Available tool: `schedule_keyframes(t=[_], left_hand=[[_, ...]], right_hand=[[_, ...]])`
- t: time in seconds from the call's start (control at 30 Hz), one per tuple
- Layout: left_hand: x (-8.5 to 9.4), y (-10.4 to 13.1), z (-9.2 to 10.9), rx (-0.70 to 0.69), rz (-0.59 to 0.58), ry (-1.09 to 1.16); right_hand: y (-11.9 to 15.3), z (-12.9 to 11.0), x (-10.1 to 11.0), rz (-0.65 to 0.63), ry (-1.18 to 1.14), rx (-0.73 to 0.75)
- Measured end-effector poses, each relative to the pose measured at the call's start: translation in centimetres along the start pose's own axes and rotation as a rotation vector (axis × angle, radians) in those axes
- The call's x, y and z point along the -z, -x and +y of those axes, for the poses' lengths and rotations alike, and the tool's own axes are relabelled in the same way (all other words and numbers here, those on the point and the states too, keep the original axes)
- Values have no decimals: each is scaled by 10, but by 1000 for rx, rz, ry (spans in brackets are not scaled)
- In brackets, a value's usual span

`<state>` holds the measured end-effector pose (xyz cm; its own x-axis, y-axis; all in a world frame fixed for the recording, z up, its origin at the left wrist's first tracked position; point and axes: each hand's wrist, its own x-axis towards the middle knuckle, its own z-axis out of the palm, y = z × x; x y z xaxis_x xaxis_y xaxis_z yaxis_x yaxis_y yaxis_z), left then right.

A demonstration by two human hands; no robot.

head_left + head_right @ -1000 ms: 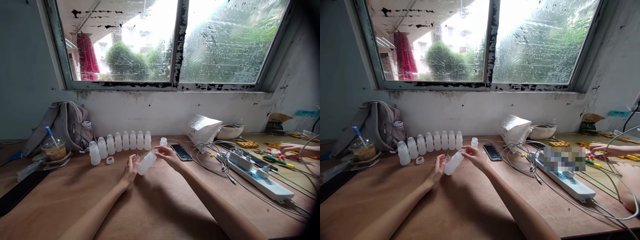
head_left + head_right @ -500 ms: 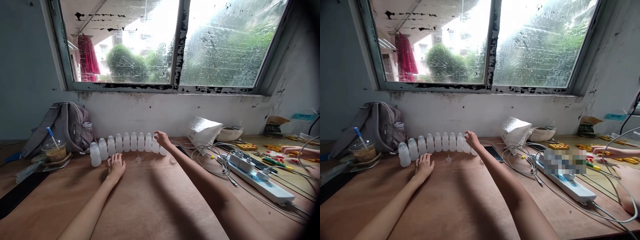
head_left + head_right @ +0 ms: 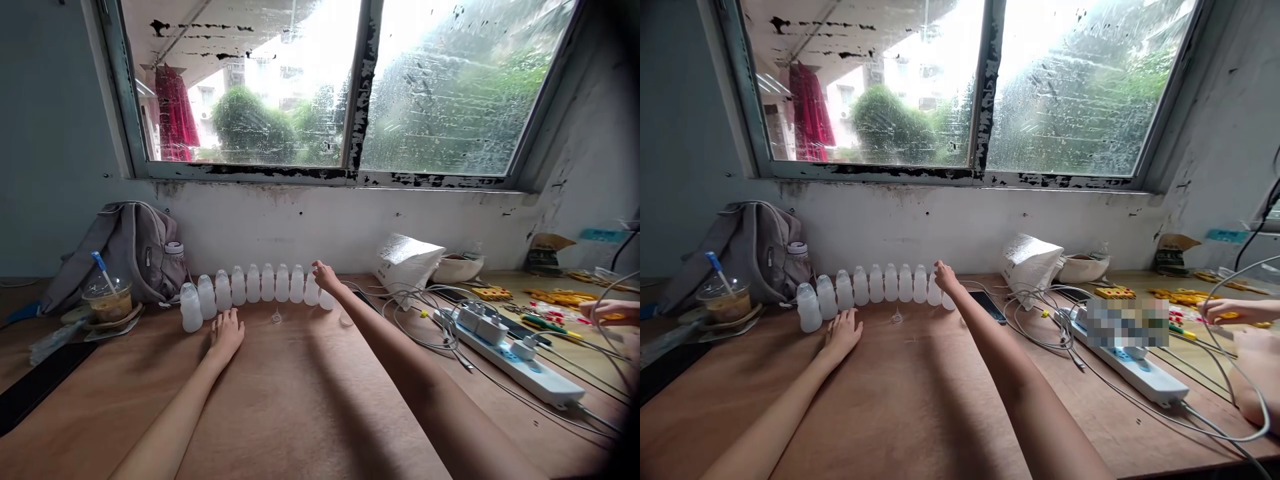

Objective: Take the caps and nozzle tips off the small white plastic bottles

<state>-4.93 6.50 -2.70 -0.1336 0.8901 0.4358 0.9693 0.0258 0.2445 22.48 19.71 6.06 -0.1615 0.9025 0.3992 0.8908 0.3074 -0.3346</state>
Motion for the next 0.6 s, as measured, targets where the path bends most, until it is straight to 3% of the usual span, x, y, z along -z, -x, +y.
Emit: schedule_keyframes(t=[0.23, 0.37, 0.5, 0.6], left_hand=[[4, 7, 18, -285, -60, 145], [5, 13, 29, -419, -48, 232], [1, 14, 29, -322, 14, 173], [-4, 13, 25, -192, 12, 94]], right_hand=[[0, 4, 3, 24, -40, 53], [6, -3, 8, 100, -76, 106], [25, -24, 1, 167, -126, 218], [49, -44, -23, 61, -165, 314]])
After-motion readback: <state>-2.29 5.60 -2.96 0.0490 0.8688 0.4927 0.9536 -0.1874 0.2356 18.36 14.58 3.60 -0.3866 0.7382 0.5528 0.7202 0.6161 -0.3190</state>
